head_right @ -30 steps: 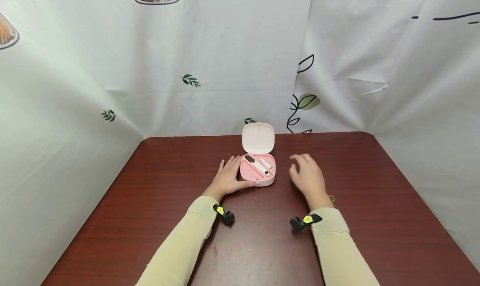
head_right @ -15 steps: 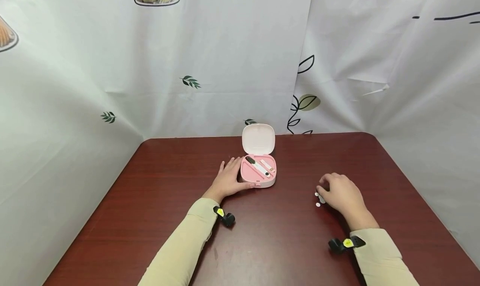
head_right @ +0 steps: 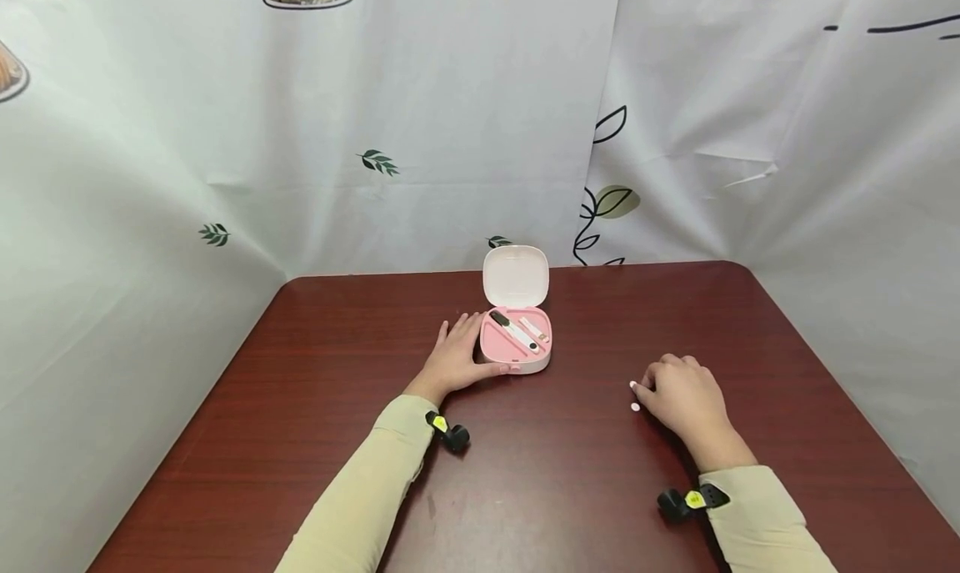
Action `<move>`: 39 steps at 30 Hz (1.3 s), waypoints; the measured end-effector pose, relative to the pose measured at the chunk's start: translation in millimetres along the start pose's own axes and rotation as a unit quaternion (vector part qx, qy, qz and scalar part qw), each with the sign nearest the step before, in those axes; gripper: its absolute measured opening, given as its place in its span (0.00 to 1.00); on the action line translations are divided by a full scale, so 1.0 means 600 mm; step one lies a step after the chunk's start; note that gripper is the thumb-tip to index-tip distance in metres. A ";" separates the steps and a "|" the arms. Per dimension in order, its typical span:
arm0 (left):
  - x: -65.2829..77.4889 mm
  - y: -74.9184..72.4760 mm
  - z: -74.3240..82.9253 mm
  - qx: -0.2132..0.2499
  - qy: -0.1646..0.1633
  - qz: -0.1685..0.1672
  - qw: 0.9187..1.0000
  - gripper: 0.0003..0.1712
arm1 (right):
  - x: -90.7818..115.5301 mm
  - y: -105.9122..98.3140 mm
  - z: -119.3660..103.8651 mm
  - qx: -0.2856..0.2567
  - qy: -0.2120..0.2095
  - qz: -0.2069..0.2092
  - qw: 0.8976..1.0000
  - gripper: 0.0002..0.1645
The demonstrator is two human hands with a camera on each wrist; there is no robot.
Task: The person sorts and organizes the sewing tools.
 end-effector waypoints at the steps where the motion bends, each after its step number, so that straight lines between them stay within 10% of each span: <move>1: 0.000 0.000 0.000 0.000 0.000 0.001 1.000 0.66 | 0.000 0.000 0.000 -0.001 0.001 -0.002 1.000 0.15; 13: 0.001 -0.004 0.000 -0.002 -0.009 -0.003 1.000 0.66 | -0.035 -0.013 -0.008 -0.147 0.071 0.007 0.987 0.14; 39: 0.003 0.000 -0.001 -0.003 -0.012 -0.005 1.000 0.66 | -0.113 0.023 -0.197 -0.217 -0.018 0.133 0.967 0.08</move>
Point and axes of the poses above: each hand's wrist, its own x-axis away from the middle knuckle, its own y-axis out of the palm, z = x × y, the point moved 7 cm from there along -x, towards the middle knuckle, and after that the axes turned 4 degrees about z, right-handed, at the moved point
